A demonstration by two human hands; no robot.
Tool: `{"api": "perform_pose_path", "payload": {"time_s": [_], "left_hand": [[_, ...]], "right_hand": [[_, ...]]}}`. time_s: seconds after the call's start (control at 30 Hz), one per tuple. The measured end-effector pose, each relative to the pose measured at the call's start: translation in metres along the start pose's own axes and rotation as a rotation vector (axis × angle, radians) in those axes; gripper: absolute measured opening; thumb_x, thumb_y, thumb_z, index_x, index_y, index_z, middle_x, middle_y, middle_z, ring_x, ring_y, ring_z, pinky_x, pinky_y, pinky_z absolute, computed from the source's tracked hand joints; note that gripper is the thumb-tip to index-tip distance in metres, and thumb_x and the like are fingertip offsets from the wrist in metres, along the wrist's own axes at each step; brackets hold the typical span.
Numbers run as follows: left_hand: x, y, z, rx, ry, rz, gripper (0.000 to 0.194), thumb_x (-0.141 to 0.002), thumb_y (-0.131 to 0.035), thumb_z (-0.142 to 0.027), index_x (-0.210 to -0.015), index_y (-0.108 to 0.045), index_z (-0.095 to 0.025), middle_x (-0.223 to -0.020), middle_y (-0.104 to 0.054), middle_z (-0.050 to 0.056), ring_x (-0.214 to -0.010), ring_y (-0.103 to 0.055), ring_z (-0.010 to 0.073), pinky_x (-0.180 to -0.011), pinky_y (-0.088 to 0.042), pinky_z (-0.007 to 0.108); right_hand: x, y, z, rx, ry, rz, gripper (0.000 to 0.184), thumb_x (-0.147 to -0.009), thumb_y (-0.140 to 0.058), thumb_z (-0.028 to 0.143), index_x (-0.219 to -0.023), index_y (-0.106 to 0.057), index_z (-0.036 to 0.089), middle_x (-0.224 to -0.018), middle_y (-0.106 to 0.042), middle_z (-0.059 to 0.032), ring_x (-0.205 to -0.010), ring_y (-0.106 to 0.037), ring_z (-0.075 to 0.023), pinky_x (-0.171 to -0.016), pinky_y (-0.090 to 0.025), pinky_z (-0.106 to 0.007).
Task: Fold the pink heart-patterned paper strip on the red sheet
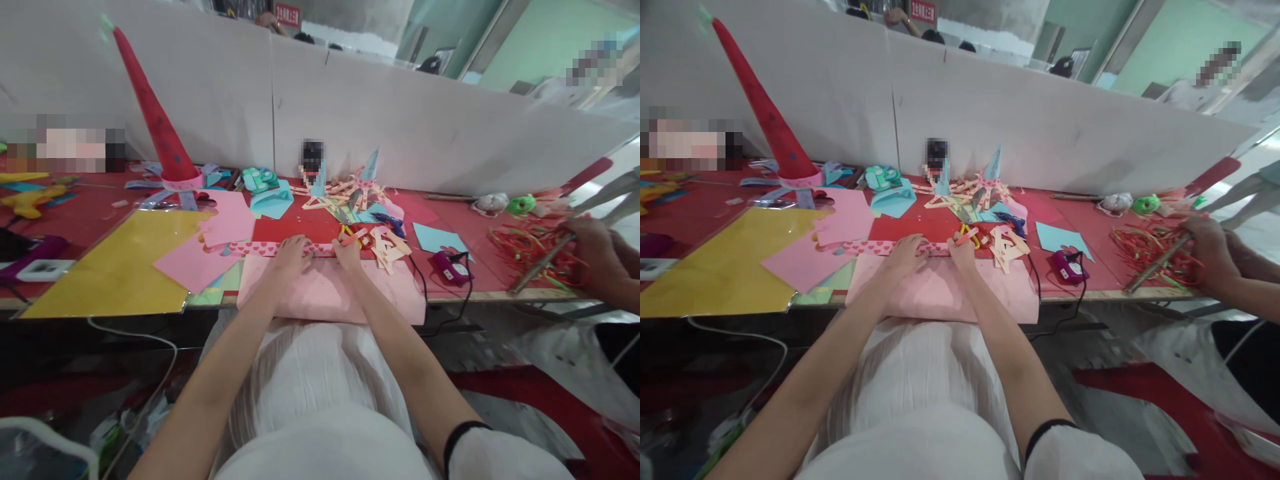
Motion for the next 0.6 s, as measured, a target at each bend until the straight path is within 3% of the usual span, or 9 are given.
{"api": "perform_pose_path", "payload": {"time_s": [0.6], "left_hand": [[-0.0006, -0.0002, -0.0004, -0.027, -0.013, -0.002, 0.027, -0.086, -0.054, -0.024, -0.111, -0.060, -0.018, -0.131, -0.055, 0.010, -0.126, -0.047, 0.0219, -0.107, -0.033, 0.036]], "right_hand": [[-0.0022, 0.0003, 0.0018, -0.016, 0.021, 0.052, 0.024, -0.065, -0.045, 0.025, -0.052, -0.025, 0.023, -0.048, -0.025, 0.0066, -0.053, -0.030, -0.0099, -0.052, -0.026, -0.023]]}}
Point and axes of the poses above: each hand's wrist, its own x-axis away from the middle knuckle, its own y-axis out of the back of the hand, z = x × y, the point moved 1 cm from there along -x, towards the middle knuckle
